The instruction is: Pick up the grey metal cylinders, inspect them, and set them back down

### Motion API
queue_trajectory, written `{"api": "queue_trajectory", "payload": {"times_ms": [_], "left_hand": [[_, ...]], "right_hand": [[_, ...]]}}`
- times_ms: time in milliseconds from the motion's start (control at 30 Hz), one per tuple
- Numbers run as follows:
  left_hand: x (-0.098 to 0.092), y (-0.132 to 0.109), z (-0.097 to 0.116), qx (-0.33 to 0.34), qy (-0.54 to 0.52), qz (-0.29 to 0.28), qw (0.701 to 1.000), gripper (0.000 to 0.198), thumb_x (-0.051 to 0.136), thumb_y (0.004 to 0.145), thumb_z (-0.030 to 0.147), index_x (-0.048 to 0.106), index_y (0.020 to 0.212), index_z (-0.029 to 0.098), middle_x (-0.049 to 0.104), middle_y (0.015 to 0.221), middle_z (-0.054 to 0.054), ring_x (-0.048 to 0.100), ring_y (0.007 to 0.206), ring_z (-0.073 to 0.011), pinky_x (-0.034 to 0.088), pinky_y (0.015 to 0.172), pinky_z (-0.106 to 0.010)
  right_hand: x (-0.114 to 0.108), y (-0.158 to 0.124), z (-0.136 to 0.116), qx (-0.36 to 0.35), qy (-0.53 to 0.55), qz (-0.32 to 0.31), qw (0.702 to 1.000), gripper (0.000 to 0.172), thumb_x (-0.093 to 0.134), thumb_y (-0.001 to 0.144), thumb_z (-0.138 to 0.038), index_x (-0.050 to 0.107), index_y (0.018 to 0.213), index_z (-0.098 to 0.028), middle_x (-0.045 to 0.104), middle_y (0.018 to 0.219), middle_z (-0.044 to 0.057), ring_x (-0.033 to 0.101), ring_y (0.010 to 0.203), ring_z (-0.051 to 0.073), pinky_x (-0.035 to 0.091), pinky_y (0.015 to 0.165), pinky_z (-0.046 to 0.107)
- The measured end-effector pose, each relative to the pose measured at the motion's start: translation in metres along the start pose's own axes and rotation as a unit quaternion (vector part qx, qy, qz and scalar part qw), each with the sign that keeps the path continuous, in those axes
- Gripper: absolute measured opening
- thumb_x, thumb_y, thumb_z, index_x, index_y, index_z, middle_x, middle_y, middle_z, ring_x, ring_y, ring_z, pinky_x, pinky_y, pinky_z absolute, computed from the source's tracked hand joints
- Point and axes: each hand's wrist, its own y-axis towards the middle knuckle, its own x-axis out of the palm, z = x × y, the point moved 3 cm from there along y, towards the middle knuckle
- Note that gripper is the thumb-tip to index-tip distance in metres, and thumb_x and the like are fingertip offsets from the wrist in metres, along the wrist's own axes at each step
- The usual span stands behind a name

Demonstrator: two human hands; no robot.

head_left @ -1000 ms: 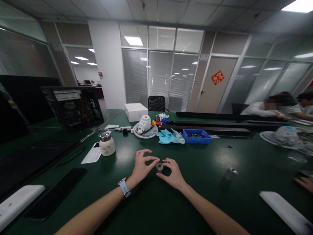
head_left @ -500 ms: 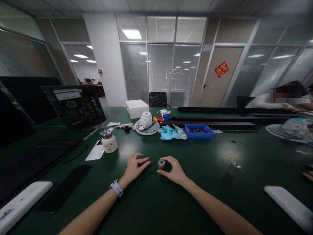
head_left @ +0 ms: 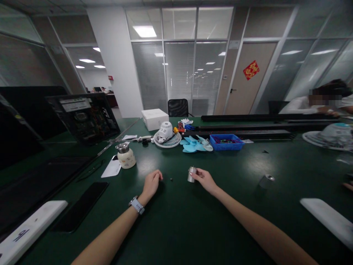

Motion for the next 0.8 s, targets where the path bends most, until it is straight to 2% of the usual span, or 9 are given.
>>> {"api": "queue_trajectory", "payload": {"times_ms": [100, 167, 300, 367, 433, 567, 667, 733, 800], "left_hand": [[0.002, 0.000, -0.001, 0.002, 0.005, -0.017, 1.000, 0.026, 0.034, 0.077, 0.026, 0.053, 0.060, 0.020, 0.058, 0.062, 0.000, 0.056, 0.067, -0.0179, 0.042, 0.064, -0.028], [0.003, 0.000, 0.000, 0.004, 0.012, -0.031, 0.999, 0.026, 0.035, 0.077, 0.026, 0.054, 0.061, 0.020, 0.058, 0.063, 0.000, 0.056, 0.067, -0.0179, 0.041, 0.064, -0.028], [0.003, 0.000, 0.003, 0.007, 0.022, -0.046, 0.999, 0.026, 0.035, 0.077, 0.025, 0.054, 0.061, 0.020, 0.058, 0.062, 0.000, 0.056, 0.065, -0.0177, 0.041, 0.063, -0.028], [0.003, 0.000, 0.004, 0.008, 0.024, -0.046, 0.999, 0.027, 0.034, 0.077, 0.025, 0.054, 0.060, 0.020, 0.058, 0.062, 0.000, 0.056, 0.065, -0.0179, 0.040, 0.062, -0.028], [0.003, 0.000, 0.005, 0.006, 0.028, -0.048, 0.998, 0.027, 0.034, 0.078, 0.026, 0.054, 0.061, 0.020, 0.058, 0.062, 0.000, 0.056, 0.065, -0.0181, 0.040, 0.063, -0.028], [0.002, 0.000, 0.009, 0.002, 0.034, -0.057, 0.998, 0.028, 0.033, 0.077, 0.028, 0.054, 0.060, 0.020, 0.059, 0.062, 0.000, 0.055, 0.064, -0.0180, 0.039, 0.064, -0.028], [0.002, 0.000, 0.011, 0.001, 0.030, -0.058, 0.998, 0.027, 0.033, 0.076, 0.028, 0.053, 0.060, 0.020, 0.059, 0.062, -0.001, 0.056, 0.065, -0.0183, 0.039, 0.065, -0.028], [0.002, 0.000, 0.010, -0.001, 0.026, -0.057, 0.998, 0.027, 0.033, 0.076, 0.028, 0.053, 0.060, 0.020, 0.060, 0.063, -0.001, 0.056, 0.066, -0.0184, 0.039, 0.065, -0.028], [0.003, 0.000, 0.008, -0.002, 0.024, -0.057, 0.998, 0.027, 0.033, 0.076, 0.027, 0.053, 0.060, 0.020, 0.060, 0.063, -0.001, 0.056, 0.066, -0.0182, 0.039, 0.065, -0.028]], "right_hand": [[-0.051, -0.002, -0.022, -0.035, -0.176, 0.086, 0.980, 0.050, 0.065, 0.072, -0.055, 0.067, 0.105, -0.018, 0.072, 0.100, 0.009, 0.067, 0.091, 0.023, 0.052, 0.085, 0.038], [-0.100, -0.005, -0.041, -0.030, -0.364, 0.159, 0.917, 0.047, 0.065, 0.071, -0.055, 0.068, 0.104, -0.021, 0.072, 0.095, 0.007, 0.067, 0.090, 0.024, 0.050, 0.084, 0.038], [-0.203, -0.015, -0.059, 0.153, -0.572, 0.231, 0.772, 0.044, 0.067, 0.066, -0.053, 0.072, 0.097, -0.021, 0.072, 0.089, 0.011, 0.067, 0.086, 0.030, 0.049, 0.073, 0.039], [-0.239, -0.023, -0.053, 0.245, -0.577, 0.232, 0.744, 0.039, 0.069, 0.064, -0.049, 0.073, 0.090, -0.021, 0.072, 0.090, 0.013, 0.067, 0.083, 0.030, 0.049, 0.067, 0.037], [-0.261, -0.030, -0.042, 0.304, -0.557, 0.222, 0.740, 0.033, 0.069, 0.064, -0.048, 0.073, 0.083, -0.021, 0.071, 0.089, 0.013, 0.067, 0.081, 0.029, 0.048, 0.064, 0.036], [-0.275, -0.036, -0.020, 0.348, -0.524, 0.186, 0.755, 0.026, 0.071, 0.063, -0.044, 0.071, 0.073, -0.020, 0.070, 0.080, 0.010, 0.067, 0.077, 0.026, 0.048, 0.062, 0.033], [-0.269, -0.035, -0.022, 0.353, -0.529, 0.176, 0.752, 0.028, 0.074, 0.060, -0.038, 0.071, 0.081, -0.019, 0.070, 0.080, 0.010, 0.067, 0.079, 0.029, 0.050, 0.067, 0.037], [-0.250, -0.032, -0.039, 0.288, -0.572, 0.226, 0.734, 0.041, 0.074, 0.062, -0.038, 0.069, 0.098, -0.018, 0.071, 0.093, 0.014, 0.065, 0.091, 0.035, 0.048, 0.077, 0.047], [-0.209, -0.029, -0.060, 0.124, -0.603, 0.276, 0.738, 0.050, 0.070, 0.069, -0.039, 0.063, 0.113, -0.017, 0.066, 0.111, 0.017, 0.058, 0.108, 0.037, 0.041, 0.090, 0.054]]}}
